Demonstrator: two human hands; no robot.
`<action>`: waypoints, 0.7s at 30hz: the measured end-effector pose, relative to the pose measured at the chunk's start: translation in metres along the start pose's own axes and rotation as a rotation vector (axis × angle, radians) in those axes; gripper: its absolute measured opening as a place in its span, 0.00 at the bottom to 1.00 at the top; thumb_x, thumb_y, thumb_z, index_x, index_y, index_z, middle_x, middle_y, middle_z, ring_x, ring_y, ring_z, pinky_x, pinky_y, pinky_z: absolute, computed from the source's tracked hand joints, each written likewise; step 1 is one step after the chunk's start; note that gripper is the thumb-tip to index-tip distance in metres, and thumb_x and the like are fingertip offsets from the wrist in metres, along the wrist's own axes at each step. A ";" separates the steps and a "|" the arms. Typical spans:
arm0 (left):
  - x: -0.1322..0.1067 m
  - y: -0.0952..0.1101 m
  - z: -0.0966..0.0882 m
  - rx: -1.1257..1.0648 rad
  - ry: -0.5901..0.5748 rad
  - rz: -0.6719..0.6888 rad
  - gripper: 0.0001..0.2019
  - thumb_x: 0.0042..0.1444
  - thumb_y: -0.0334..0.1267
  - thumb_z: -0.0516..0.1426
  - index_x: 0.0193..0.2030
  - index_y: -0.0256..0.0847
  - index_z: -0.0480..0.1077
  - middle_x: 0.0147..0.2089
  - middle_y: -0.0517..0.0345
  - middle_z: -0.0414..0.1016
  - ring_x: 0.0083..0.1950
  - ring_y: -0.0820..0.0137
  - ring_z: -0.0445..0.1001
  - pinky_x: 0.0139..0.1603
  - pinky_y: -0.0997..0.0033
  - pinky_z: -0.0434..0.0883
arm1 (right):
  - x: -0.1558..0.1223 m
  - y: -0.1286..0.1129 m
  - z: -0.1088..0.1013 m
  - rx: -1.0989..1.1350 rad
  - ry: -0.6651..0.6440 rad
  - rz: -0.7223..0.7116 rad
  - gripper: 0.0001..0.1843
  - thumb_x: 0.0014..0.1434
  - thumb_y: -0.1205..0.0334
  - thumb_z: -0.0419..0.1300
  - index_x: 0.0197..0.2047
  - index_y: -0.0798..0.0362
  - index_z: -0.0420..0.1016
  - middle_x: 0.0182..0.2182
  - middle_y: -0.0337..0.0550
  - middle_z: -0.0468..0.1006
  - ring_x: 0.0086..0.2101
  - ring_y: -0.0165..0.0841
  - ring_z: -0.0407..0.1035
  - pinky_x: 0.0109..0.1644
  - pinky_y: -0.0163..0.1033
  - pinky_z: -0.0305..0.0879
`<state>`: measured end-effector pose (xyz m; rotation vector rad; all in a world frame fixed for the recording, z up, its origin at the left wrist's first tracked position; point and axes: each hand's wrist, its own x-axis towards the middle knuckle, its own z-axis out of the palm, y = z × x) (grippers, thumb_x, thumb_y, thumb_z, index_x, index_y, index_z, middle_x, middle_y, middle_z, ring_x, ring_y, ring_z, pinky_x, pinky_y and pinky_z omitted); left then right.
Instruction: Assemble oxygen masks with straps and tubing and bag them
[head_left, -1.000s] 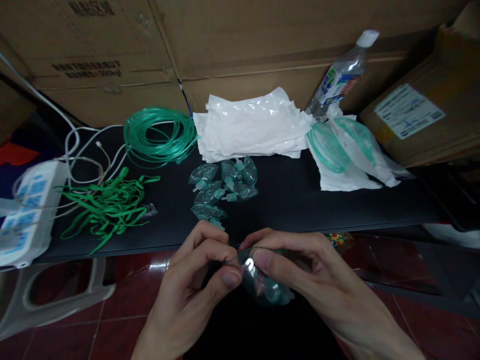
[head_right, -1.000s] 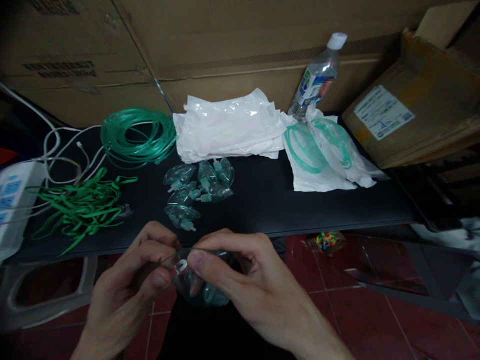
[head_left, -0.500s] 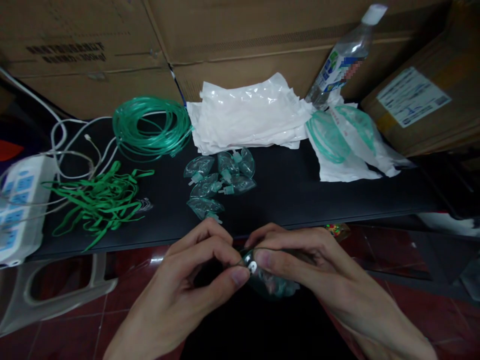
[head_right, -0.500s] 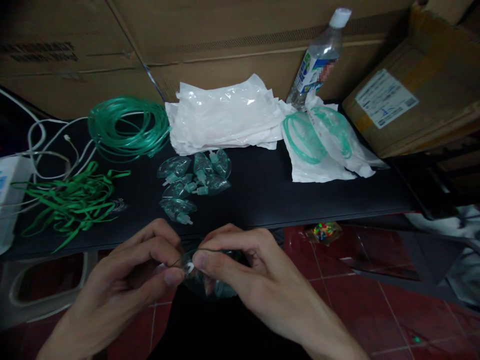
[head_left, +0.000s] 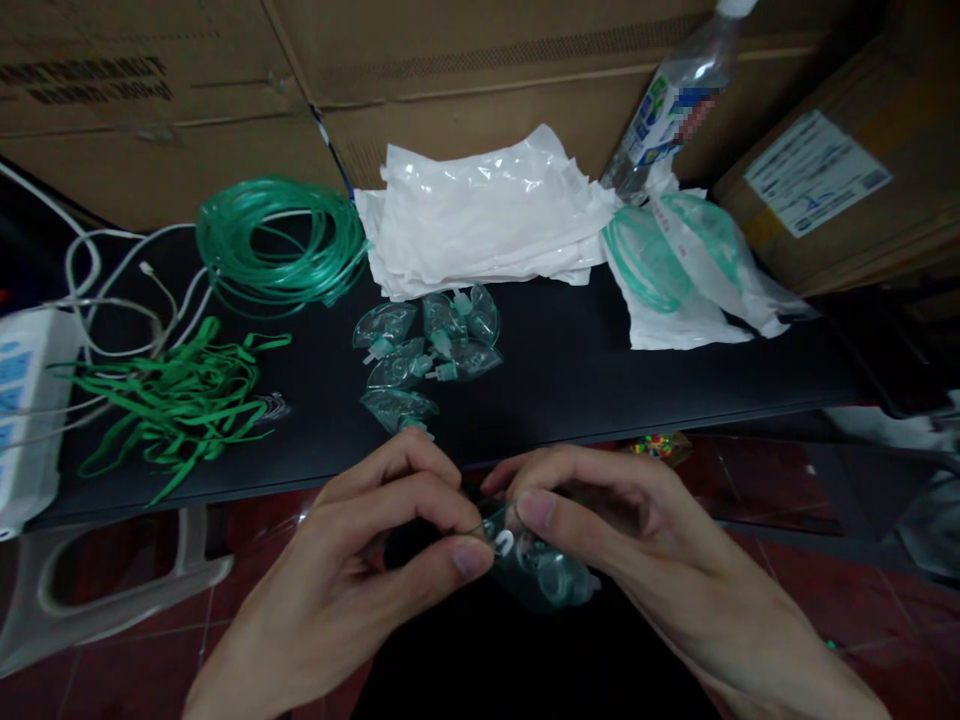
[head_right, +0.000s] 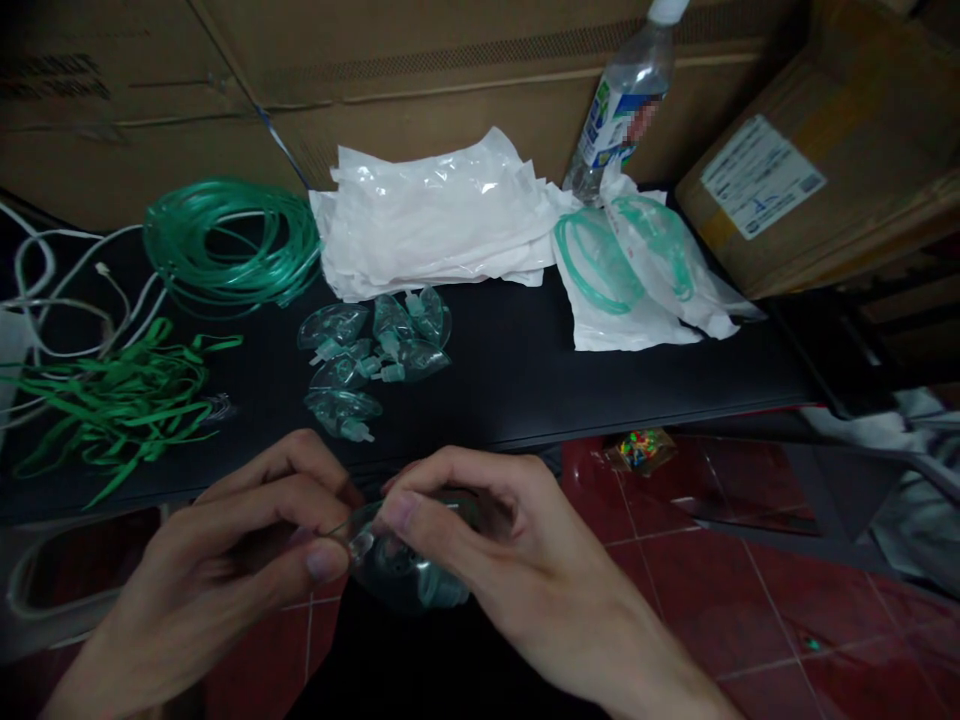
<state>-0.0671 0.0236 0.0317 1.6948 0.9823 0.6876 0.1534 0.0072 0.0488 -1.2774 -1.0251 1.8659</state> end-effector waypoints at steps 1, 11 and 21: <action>0.000 0.000 0.000 -0.005 -0.008 0.004 0.05 0.67 0.37 0.63 0.38 0.49 0.78 0.38 0.66 0.72 0.38 0.77 0.73 0.37 0.80 0.70 | -0.001 -0.001 0.000 -0.005 0.008 0.001 0.07 0.64 0.52 0.69 0.38 0.43 0.87 0.35 0.38 0.85 0.40 0.34 0.76 0.43 0.35 0.68; -0.005 0.003 0.006 -0.031 0.040 -0.001 0.05 0.65 0.37 0.64 0.36 0.47 0.78 0.35 0.64 0.73 0.35 0.76 0.73 0.33 0.78 0.69 | -0.006 -0.001 0.008 -0.058 0.133 -0.003 0.08 0.60 0.53 0.72 0.32 0.47 0.87 0.37 0.41 0.86 0.39 0.36 0.78 0.41 0.38 0.72; -0.006 0.003 0.013 -0.056 0.084 -0.020 0.06 0.65 0.36 0.64 0.35 0.47 0.78 0.34 0.65 0.71 0.33 0.78 0.72 0.32 0.79 0.67 | -0.008 0.001 0.010 0.008 0.128 0.015 0.08 0.60 0.52 0.72 0.32 0.46 0.87 0.33 0.40 0.85 0.36 0.34 0.76 0.39 0.37 0.70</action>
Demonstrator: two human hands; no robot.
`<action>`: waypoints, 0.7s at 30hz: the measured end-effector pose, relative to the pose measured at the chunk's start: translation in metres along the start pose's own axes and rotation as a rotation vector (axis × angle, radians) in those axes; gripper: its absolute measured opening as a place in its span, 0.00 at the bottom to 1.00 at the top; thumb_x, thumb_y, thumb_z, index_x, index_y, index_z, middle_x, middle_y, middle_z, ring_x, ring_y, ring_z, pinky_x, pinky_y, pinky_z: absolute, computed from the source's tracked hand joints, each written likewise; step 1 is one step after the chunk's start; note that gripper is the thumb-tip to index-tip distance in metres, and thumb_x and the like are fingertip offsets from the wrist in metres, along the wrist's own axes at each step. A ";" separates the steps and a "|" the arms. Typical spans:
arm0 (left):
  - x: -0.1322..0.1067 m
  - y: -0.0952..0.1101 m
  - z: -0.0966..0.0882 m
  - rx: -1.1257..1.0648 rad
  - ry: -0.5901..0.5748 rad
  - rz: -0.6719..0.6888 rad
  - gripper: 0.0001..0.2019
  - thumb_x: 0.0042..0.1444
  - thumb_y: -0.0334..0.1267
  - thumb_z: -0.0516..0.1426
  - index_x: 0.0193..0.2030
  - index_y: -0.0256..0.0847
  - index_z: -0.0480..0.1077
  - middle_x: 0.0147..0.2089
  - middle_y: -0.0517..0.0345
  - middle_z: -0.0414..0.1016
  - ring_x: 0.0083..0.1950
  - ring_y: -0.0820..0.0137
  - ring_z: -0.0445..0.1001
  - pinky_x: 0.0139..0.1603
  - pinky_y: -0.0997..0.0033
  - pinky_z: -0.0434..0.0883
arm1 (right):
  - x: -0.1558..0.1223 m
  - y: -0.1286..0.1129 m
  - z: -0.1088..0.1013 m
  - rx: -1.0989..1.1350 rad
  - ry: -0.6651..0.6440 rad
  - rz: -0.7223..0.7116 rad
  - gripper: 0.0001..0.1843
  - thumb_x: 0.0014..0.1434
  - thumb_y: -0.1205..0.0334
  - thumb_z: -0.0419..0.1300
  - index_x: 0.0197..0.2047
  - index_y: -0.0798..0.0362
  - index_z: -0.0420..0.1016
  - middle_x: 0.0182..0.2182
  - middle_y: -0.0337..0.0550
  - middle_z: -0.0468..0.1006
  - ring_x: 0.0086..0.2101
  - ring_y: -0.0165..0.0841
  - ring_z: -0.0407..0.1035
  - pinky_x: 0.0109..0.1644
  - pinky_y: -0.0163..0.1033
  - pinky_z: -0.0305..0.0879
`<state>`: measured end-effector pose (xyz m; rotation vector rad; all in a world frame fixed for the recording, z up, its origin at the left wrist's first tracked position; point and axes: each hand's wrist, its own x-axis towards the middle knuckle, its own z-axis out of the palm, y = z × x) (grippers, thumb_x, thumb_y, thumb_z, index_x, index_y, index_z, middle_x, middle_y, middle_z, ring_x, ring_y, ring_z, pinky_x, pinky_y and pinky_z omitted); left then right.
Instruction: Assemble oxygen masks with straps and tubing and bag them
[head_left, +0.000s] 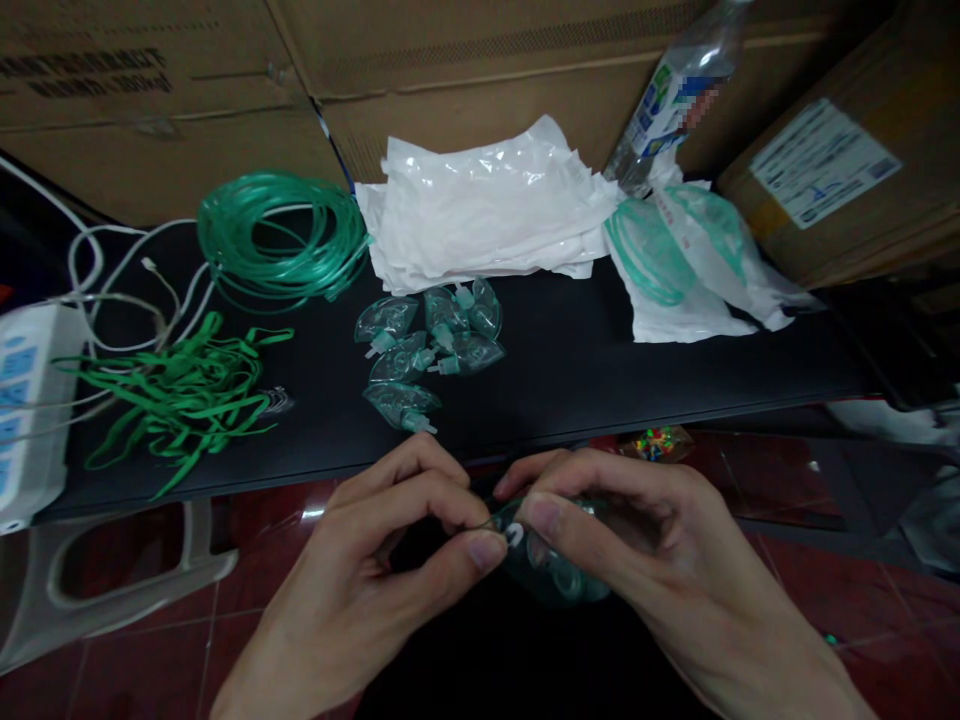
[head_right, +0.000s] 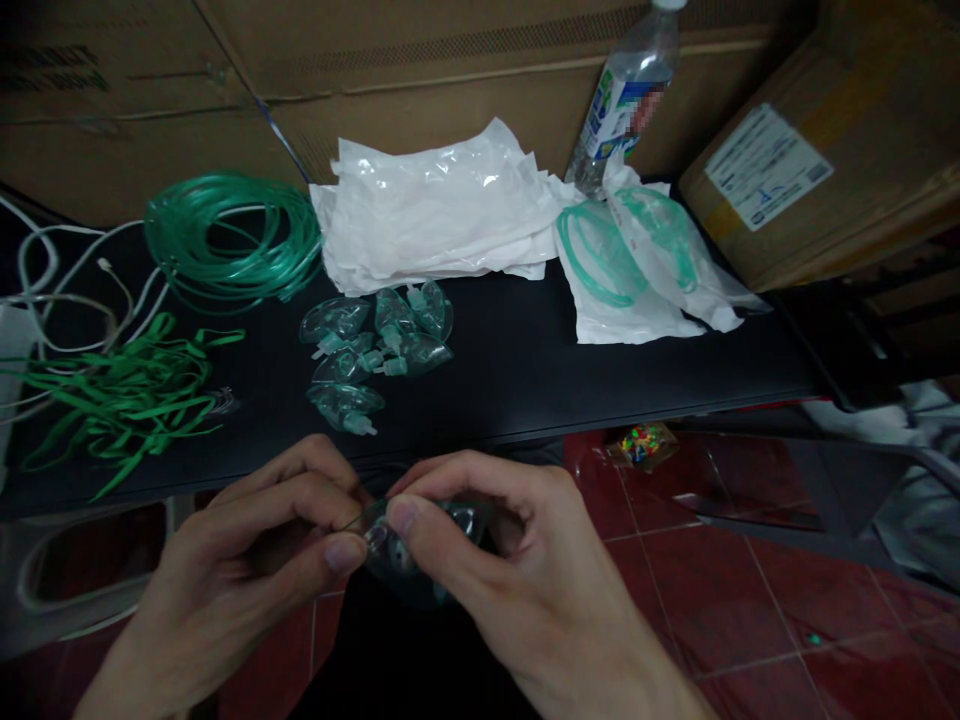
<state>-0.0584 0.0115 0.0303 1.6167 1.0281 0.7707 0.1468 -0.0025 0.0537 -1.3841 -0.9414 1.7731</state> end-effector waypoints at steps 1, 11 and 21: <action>0.000 0.000 0.000 -0.006 0.002 -0.004 0.06 0.66 0.37 0.64 0.35 0.47 0.78 0.34 0.65 0.71 0.33 0.78 0.71 0.32 0.79 0.67 | 0.000 0.001 0.000 0.012 -0.006 0.015 0.08 0.60 0.52 0.72 0.33 0.46 0.87 0.33 0.39 0.85 0.36 0.34 0.75 0.40 0.36 0.69; -0.002 0.002 -0.002 0.013 -0.034 -0.042 0.06 0.65 0.34 0.64 0.35 0.47 0.78 0.33 0.64 0.71 0.34 0.76 0.71 0.34 0.77 0.67 | -0.002 0.009 0.001 0.011 -0.019 0.068 0.12 0.63 0.49 0.70 0.37 0.49 0.86 0.36 0.40 0.84 0.36 0.32 0.72 0.41 0.36 0.66; -0.004 0.003 0.004 -0.022 0.002 -0.071 0.08 0.65 0.35 0.64 0.33 0.46 0.77 0.32 0.63 0.71 0.32 0.75 0.71 0.31 0.77 0.67 | -0.006 0.015 0.001 -0.027 -0.014 0.072 0.18 0.61 0.41 0.68 0.38 0.48 0.86 0.33 0.42 0.82 0.34 0.35 0.73 0.38 0.39 0.68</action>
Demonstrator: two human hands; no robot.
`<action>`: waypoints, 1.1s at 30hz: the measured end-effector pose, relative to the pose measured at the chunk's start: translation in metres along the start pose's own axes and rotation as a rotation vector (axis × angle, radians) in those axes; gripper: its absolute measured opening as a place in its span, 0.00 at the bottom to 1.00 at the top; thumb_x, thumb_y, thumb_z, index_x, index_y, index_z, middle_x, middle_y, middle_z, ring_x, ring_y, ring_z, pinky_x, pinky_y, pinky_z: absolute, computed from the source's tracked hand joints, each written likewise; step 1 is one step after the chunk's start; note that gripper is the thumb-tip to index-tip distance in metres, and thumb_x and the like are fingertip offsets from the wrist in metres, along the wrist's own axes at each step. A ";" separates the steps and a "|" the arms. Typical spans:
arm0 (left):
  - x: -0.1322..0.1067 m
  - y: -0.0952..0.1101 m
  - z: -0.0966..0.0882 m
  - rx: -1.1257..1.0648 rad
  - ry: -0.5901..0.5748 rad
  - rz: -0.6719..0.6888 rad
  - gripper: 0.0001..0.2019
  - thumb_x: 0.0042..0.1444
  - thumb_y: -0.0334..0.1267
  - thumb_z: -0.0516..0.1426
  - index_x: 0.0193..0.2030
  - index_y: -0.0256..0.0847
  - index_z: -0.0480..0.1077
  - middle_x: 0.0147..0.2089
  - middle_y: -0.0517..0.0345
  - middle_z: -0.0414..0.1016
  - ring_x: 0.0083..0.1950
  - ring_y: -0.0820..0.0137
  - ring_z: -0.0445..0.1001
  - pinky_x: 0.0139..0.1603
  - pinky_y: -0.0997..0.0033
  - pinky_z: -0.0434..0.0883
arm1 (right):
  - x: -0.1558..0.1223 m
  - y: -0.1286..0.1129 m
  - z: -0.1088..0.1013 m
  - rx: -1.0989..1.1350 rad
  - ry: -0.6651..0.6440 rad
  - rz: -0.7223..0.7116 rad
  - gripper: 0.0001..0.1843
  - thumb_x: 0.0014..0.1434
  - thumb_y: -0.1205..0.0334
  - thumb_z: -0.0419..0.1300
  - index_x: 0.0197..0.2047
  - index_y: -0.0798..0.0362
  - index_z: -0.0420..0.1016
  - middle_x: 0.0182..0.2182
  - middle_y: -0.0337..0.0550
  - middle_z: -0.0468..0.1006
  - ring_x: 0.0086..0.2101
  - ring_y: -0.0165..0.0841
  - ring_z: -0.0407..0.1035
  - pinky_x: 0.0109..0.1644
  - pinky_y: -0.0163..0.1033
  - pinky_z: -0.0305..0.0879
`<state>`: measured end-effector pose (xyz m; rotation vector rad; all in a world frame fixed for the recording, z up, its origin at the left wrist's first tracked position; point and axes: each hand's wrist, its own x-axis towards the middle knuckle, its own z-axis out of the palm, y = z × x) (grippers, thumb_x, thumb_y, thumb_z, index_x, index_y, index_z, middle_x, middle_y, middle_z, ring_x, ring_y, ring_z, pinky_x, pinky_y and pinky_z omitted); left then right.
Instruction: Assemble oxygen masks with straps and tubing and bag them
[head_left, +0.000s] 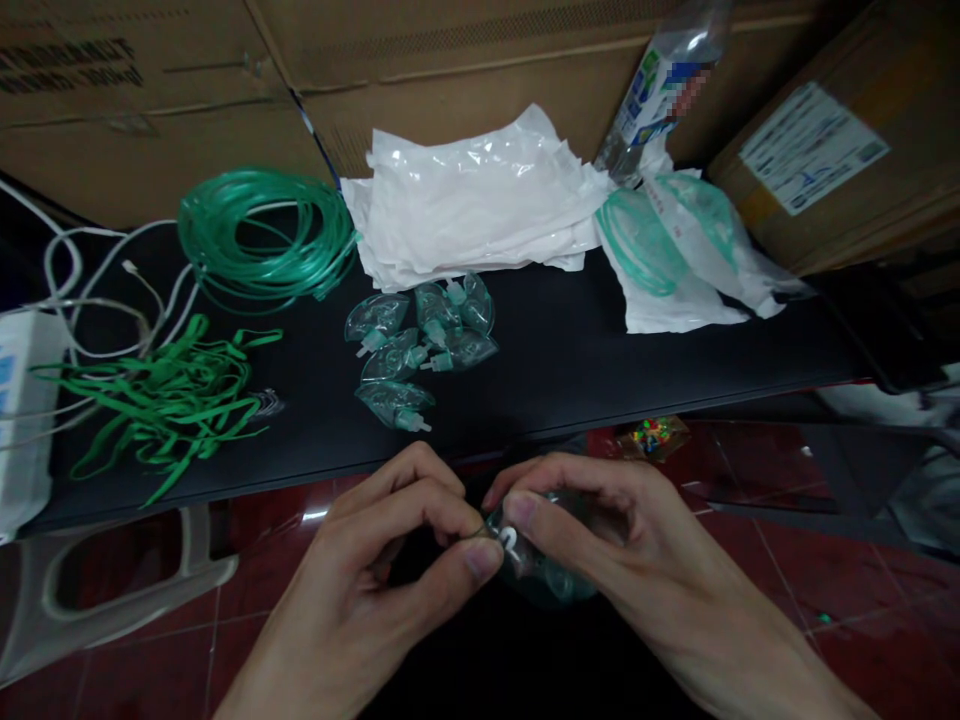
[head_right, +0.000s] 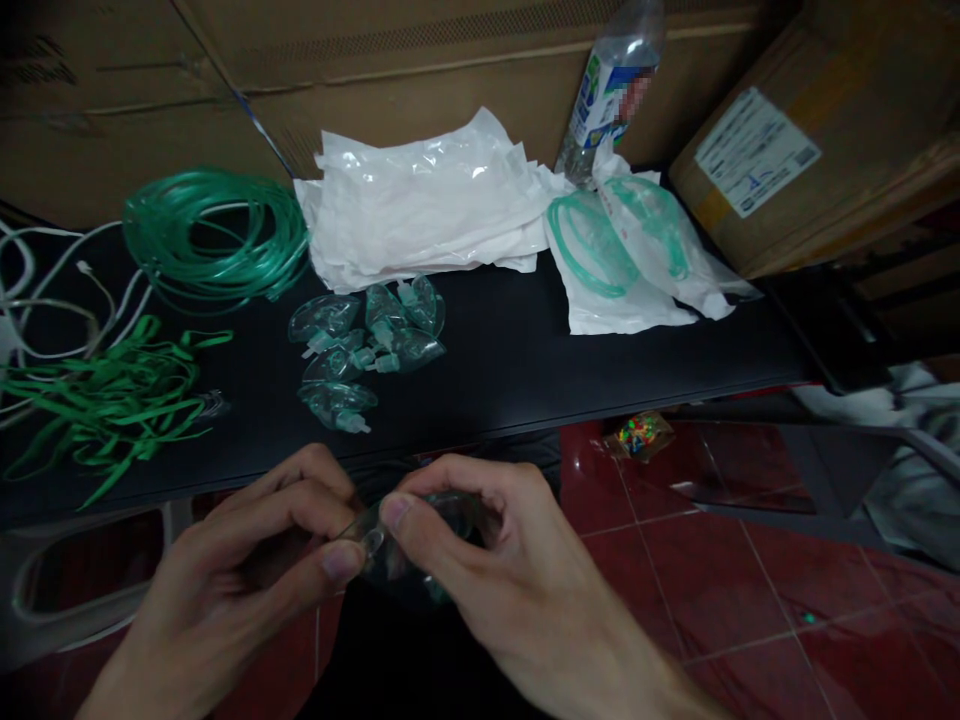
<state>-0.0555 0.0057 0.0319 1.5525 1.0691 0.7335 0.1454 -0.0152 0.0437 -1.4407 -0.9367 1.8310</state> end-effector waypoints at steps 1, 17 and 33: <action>0.000 0.002 0.000 -0.006 0.011 0.001 0.08 0.65 0.35 0.63 0.32 0.46 0.77 0.31 0.64 0.71 0.32 0.76 0.71 0.31 0.78 0.67 | -0.001 0.002 0.001 0.016 0.019 0.018 0.19 0.59 0.40 0.69 0.39 0.48 0.86 0.34 0.42 0.83 0.35 0.36 0.74 0.38 0.39 0.69; 0.000 -0.010 -0.001 -0.096 -0.004 0.004 0.13 0.68 0.48 0.59 0.34 0.46 0.77 0.41 0.58 0.72 0.41 0.69 0.72 0.40 0.72 0.71 | -0.003 -0.003 0.001 0.288 -0.057 0.054 0.12 0.62 0.49 0.71 0.35 0.49 0.85 0.29 0.39 0.80 0.33 0.32 0.72 0.40 0.37 0.67; 0.004 -0.020 0.007 -0.363 -0.078 -0.044 0.18 0.66 0.52 0.61 0.32 0.41 0.74 0.33 0.60 0.71 0.33 0.72 0.68 0.34 0.72 0.65 | -0.002 0.002 0.002 0.367 -0.004 0.099 0.13 0.62 0.49 0.71 0.32 0.49 0.84 0.28 0.40 0.82 0.33 0.32 0.75 0.41 0.37 0.69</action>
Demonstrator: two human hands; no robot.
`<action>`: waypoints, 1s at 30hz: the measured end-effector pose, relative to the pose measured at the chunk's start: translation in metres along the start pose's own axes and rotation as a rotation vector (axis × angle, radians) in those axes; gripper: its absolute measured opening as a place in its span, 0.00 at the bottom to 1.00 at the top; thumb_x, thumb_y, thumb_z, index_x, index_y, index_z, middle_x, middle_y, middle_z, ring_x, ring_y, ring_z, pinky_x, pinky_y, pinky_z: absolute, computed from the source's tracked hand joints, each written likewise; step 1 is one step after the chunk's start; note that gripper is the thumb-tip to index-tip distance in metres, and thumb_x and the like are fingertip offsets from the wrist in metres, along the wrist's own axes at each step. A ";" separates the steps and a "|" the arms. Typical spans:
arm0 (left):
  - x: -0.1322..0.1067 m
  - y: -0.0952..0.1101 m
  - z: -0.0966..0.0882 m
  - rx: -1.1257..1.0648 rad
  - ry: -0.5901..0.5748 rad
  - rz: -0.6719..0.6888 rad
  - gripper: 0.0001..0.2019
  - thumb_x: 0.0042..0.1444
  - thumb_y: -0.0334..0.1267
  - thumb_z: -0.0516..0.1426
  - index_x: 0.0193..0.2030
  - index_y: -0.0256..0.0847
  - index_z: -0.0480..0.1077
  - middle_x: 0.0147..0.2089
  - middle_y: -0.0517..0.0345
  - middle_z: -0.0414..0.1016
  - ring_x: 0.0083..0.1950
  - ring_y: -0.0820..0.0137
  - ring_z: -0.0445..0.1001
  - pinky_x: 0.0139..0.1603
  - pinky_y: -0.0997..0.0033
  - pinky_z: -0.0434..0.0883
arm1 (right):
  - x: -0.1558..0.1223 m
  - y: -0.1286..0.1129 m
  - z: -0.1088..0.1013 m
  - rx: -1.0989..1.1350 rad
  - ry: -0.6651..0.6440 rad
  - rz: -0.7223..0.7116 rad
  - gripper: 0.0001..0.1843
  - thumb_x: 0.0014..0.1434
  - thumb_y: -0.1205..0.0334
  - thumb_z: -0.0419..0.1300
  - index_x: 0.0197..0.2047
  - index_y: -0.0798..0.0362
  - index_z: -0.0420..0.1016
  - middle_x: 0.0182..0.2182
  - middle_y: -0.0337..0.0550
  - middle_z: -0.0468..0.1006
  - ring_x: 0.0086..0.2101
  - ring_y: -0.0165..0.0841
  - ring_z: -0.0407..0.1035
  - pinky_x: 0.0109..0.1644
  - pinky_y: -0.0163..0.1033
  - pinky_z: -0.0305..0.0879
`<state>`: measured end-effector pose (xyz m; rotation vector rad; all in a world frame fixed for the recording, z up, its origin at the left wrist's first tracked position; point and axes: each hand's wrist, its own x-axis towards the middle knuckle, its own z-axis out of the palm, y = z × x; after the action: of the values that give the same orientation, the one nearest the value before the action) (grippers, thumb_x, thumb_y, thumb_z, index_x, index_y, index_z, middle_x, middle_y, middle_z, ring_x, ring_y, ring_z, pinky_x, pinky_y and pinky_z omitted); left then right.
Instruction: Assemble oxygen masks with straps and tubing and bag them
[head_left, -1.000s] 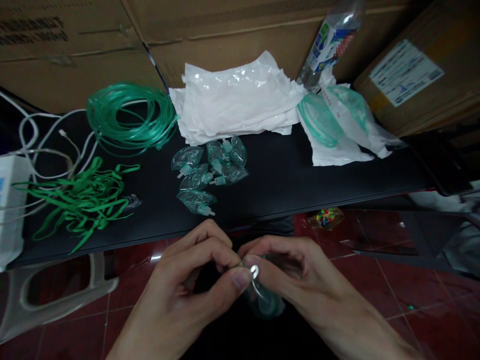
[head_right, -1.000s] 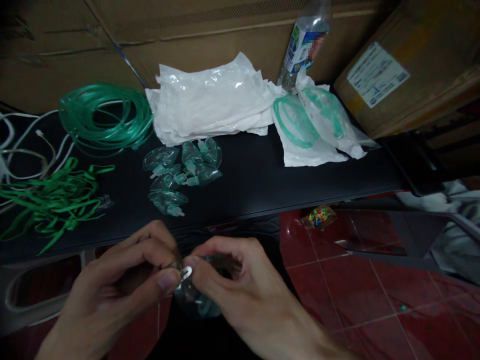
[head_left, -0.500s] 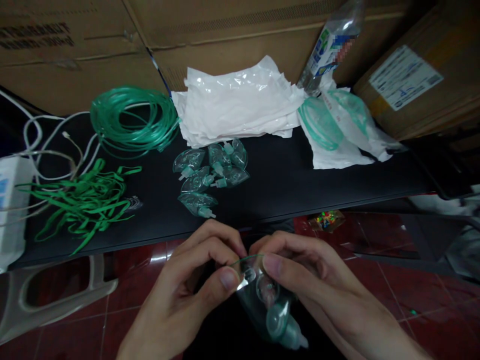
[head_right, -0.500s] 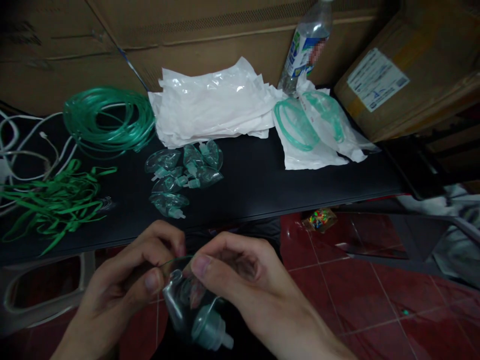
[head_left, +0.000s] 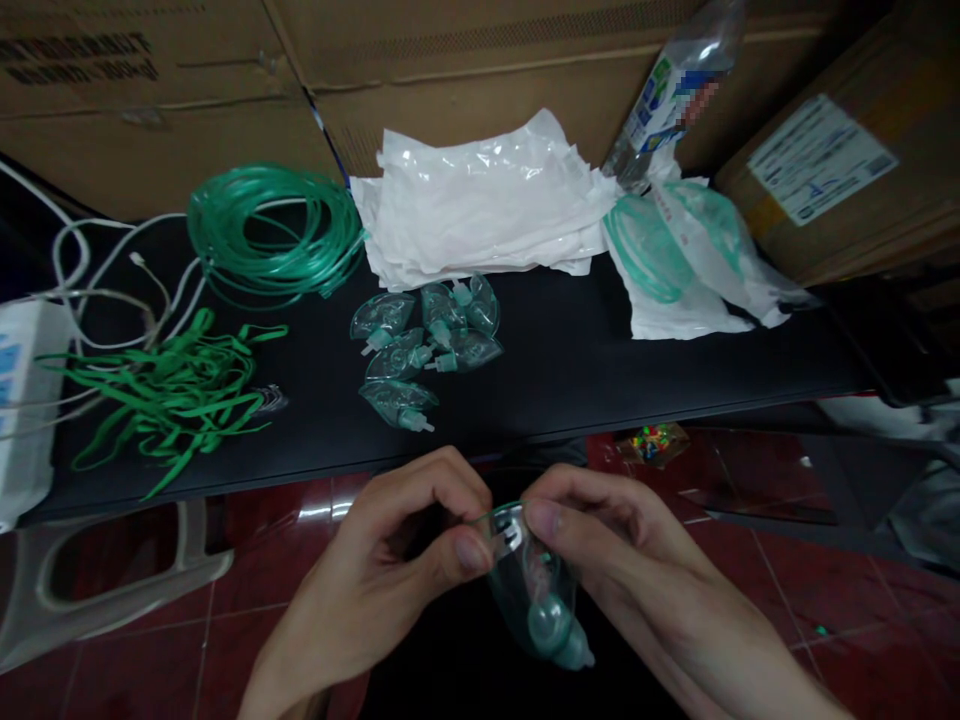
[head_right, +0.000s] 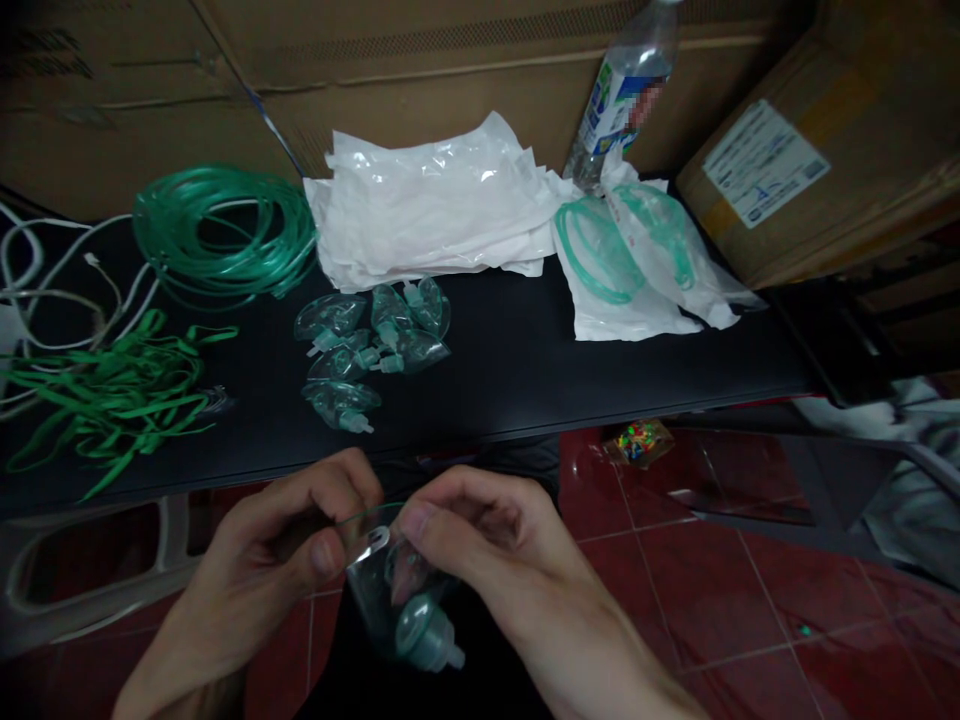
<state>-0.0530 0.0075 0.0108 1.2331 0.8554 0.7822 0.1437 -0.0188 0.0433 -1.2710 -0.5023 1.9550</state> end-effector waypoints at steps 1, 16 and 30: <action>0.001 -0.001 0.001 -0.010 0.026 -0.011 0.18 0.66 0.52 0.61 0.32 0.41 0.74 0.33 0.60 0.70 0.33 0.72 0.68 0.34 0.72 0.64 | 0.000 0.001 0.001 -0.013 0.007 -0.013 0.13 0.62 0.49 0.71 0.34 0.49 0.84 0.29 0.40 0.83 0.33 0.32 0.75 0.41 0.36 0.70; 0.007 -0.022 0.022 -0.318 0.281 -0.290 0.17 0.58 0.52 0.68 0.27 0.41 0.77 0.27 0.65 0.64 0.30 0.74 0.58 0.32 0.74 0.58 | 0.009 0.030 -0.003 -1.000 0.273 -0.992 0.18 0.64 0.72 0.67 0.56 0.52 0.77 0.57 0.49 0.79 0.57 0.33 0.75 0.64 0.32 0.70; -0.007 -0.019 0.023 -0.205 0.217 -0.061 0.05 0.62 0.44 0.67 0.37 0.49 0.82 0.37 0.63 0.78 0.42 0.72 0.75 0.44 0.77 0.69 | 0.008 0.023 -0.007 -0.997 0.079 -1.108 0.20 0.63 0.80 0.65 0.56 0.57 0.78 0.50 0.49 0.86 0.56 0.36 0.77 0.63 0.40 0.73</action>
<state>-0.0356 -0.0124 -0.0048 0.9486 0.9583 0.9418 0.1392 -0.0278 0.0200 -1.1430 -1.8038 0.6634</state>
